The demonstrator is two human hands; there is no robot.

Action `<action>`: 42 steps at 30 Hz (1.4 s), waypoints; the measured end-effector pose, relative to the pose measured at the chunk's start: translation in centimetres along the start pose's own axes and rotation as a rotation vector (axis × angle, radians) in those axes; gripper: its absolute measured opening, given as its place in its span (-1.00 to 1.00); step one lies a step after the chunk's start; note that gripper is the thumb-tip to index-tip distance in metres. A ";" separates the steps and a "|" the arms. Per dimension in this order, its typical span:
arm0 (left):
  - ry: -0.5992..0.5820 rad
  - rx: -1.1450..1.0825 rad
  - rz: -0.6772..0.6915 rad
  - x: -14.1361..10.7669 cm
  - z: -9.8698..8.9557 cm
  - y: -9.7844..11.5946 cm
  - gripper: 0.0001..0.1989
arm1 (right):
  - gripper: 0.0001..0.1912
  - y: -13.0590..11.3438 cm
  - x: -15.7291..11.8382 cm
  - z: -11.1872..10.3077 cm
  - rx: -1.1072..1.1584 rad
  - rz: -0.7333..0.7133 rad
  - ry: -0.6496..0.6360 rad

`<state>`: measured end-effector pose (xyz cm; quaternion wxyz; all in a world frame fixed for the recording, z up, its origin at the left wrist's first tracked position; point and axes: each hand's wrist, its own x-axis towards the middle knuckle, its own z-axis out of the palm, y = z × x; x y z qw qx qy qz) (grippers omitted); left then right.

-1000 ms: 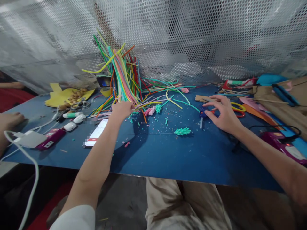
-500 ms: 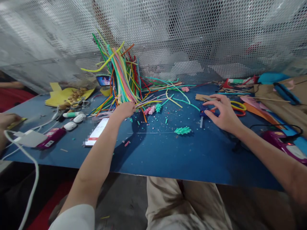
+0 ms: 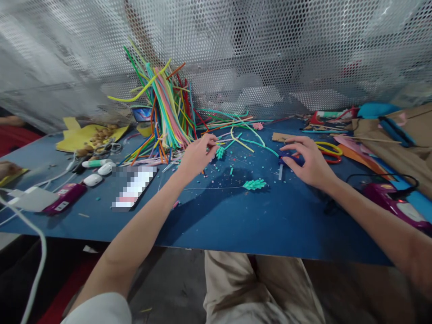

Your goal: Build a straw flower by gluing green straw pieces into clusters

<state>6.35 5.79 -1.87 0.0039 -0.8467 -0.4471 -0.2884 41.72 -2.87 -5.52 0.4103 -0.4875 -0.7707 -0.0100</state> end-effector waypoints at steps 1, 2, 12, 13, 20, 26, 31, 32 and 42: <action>0.001 -0.034 0.033 -0.3 0.6 0.7 -0.75 | -0.76 -0.5 0.0 0.0 0.025 -0.007 -0.006; 0.008 -0.062 0.067 -0.7 1.3 1.4 -0.74 | -0.77 -1.0 0.0 0.0 0.052 -0.014 -0.015; 0.133 -0.098 0.574 -4.3 3.4 7.9 -0.78 | -0.71 -6.7 -1.6 1.6 0.193 -0.143 -0.213; 0.127 -0.112 0.587 -4.4 3.3 8.3 -0.77 | -0.73 -6.9 -1.7 1.7 0.197 -0.149 -0.206; 0.103 -0.143 0.623 -4.8 3.1 9.5 -0.72 | -0.90 -7.0 -1.9 2.1 0.278 -0.195 -0.109; 0.108 -0.062 0.660 -4.8 3.6 9.2 -0.76 | -0.90 -7.1 -1.8 2.3 0.307 -0.043 -0.227; 0.018 -0.052 0.615 -4.8 3.6 9.5 -0.87 | -0.86 -6.9 -1.5 2.3 0.257 -0.069 -0.297; -0.005 -0.045 0.598 -4.7 3.5 9.4 -0.88 | -0.86 -6.8 -1.4 2.3 0.244 -0.074 -0.294; 0.118 0.056 0.215 0.5 0.5 0.1 -0.79 | -0.83 -5.0 -0.9 1.4 0.213 0.041 -0.220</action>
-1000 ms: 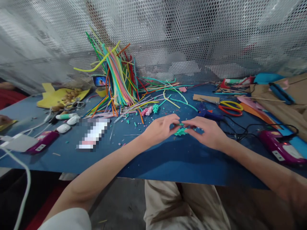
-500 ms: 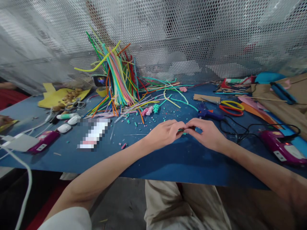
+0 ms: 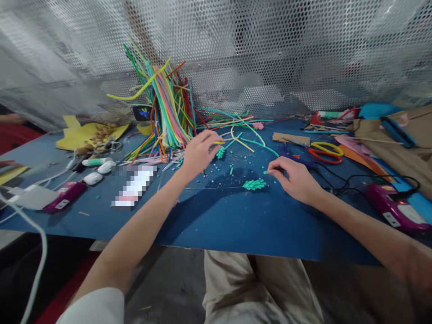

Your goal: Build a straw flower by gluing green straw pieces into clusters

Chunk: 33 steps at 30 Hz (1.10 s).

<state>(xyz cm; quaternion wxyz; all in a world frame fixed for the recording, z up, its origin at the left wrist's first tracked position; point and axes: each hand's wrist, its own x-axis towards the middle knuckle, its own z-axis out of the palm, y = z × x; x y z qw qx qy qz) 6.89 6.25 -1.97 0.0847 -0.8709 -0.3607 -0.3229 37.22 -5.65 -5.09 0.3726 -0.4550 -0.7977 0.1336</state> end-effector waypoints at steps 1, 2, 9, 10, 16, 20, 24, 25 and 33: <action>-0.009 -0.022 -0.112 0.5 -0.2 -1.4 -0.76 | -0.83 0.1 0.0 0.0 -0.004 0.006 0.001; -0.045 -0.049 -0.213 1.0 -0.4 -2.8 -0.71 | -0.83 0.2 0.0 0.1 -0.007 0.013 0.001; -0.360 0.088 -0.291 3.2 1.3 -10.0 -0.72 | -0.82 0.6 0.2 0.2 0.015 0.036 -0.018; -0.399 0.088 -0.288 3.4 1.8 -10.4 -0.72 | -0.81 0.6 0.1 0.2 0.019 0.040 -0.023; -0.599 0.021 -0.265 3.9 4.2 -11.2 -0.74 | -0.81 0.5 0.2 0.1 0.044 0.041 -0.042; -0.631 0.035 -0.307 4.2 5.0 -11.5 -0.71 | -0.82 0.2 0.2 0.0 0.053 0.048 -0.056; -0.608 0.049 -0.337 4.1 5.2 -11.7 -0.72 | -0.81 0.2 0.1 0.0 0.066 0.055 -0.061; -0.606 0.047 -0.342 4.1 5.1 -11.7 -0.72 | -0.81 0.2 0.1 0.1 0.068 0.054 -0.058; -0.593 0.032 -0.354 4.1 5.3 -11.7 -0.79 | -0.81 0.6 0.1 0.3 0.074 0.044 -0.040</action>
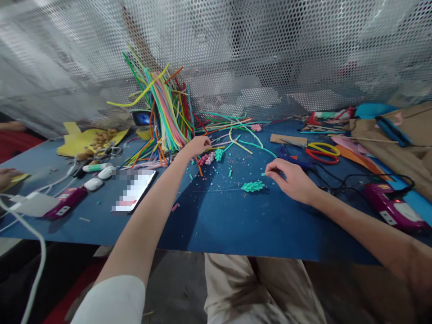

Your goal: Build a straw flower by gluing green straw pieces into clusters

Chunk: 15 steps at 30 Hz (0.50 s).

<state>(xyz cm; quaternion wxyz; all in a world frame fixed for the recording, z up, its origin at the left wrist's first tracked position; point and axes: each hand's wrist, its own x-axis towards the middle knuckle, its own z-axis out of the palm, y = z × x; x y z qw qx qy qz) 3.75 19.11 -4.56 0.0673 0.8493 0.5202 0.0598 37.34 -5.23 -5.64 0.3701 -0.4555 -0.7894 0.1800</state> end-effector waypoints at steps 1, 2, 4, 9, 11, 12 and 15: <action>-0.001 -0.002 -0.001 0.0 0.0 0.0 -0.79 | -0.82 -0.1 0.0 0.0 0.001 0.001 -0.003; -0.004 -0.004 -0.003 0.1 0.1 0.0 -0.79 | -0.82 -0.1 0.0 0.0 0.001 0.000 -0.008; -0.004 -0.007 -0.004 0.2 0.2 0.1 -0.81 | -0.83 -0.2 0.0 -0.1 0.002 -0.008 -0.017; 0.027 -0.027 -0.006 0.3 0.4 0.4 -0.91 | -0.83 -0.3 0.0 -0.1 0.012 -0.023 -0.031; 0.069 -0.048 -0.015 0.2 0.5 0.5 -0.90 | -0.83 -0.3 0.0 -0.2 0.017 -0.025 -0.033; 0.106 -0.061 -0.021 0.0 0.4 0.6 -0.88 | -0.83 -0.3 0.0 -0.2 0.017 -0.027 -0.033; 0.261 -0.094 -0.043 -0.6 0.1 1.0 -0.78 | -0.82 -0.3 0.0 -0.2 0.016 -0.026 -0.027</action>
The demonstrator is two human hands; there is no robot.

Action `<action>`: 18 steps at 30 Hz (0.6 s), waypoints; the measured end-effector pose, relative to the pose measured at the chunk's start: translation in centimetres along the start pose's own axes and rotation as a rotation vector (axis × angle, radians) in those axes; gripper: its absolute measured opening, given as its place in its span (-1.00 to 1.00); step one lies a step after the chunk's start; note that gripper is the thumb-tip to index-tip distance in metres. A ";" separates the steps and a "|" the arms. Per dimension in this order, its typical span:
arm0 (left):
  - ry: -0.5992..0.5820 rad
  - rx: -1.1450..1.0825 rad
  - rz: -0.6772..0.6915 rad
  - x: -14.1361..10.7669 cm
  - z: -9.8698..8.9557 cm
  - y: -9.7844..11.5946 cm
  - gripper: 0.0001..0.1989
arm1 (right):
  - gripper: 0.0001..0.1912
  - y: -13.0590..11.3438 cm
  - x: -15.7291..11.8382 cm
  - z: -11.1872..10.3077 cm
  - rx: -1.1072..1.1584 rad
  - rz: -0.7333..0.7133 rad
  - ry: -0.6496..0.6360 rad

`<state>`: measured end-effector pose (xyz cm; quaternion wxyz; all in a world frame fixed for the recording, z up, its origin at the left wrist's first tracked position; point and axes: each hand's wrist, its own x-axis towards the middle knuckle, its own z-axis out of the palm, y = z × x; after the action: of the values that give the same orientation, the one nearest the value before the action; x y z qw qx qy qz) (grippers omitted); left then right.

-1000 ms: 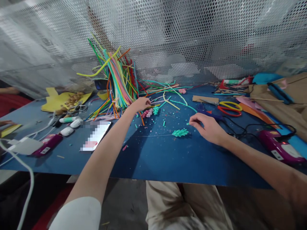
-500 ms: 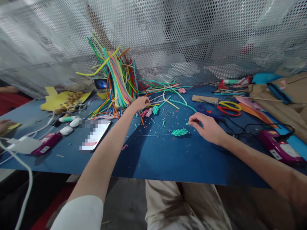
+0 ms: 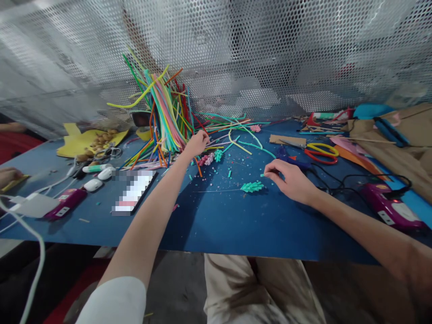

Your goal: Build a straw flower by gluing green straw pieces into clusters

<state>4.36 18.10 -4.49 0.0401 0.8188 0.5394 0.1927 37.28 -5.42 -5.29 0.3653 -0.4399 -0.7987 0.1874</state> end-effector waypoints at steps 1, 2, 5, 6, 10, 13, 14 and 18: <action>0.059 -0.023 0.005 -0.2 -0.2 0.3 -0.77 | -0.81 0.0 0.0 0.0 -0.001 0.007 0.001; 0.114 -0.057 0.020 -0.4 -0.3 0.8 -0.77 | -0.80 0.0 0.0 0.1 -0.003 0.018 0.001; 0.203 -0.296 0.137 -1.4 -0.1 3.4 -0.80 | -0.79 0.1 0.1 0.2 -0.012 0.057 0.011; 0.171 -0.392 0.166 -1.9 0.2 4.6 -0.79 | -0.79 0.2 0.2 0.3 -0.017 0.067 0.020; -0.113 -0.687 0.223 -4.7 2.0 10.4 -0.72 | -0.82 0.6 0.4 0.5 -0.047 0.098 0.047; -0.278 -0.788 0.304 -7.0 2.9 13.9 -0.75 | -0.83 1.0 0.5 0.5 -0.078 0.101 0.041; -0.302 -0.831 0.303 -7.6 2.9 14.7 -0.75 | -0.84 1.1 0.5 0.5 -0.084 0.101 0.041; -0.418 -0.996 0.241 -9.4 2.8 16.1 -0.71 | -0.84 1.3 0.6 0.5 -0.071 0.113 0.057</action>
<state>16.10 3.33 -5.21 0.5064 0.7776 0.2660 0.2610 37.44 -4.20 -6.17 0.3609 -0.5023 -0.7679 0.1666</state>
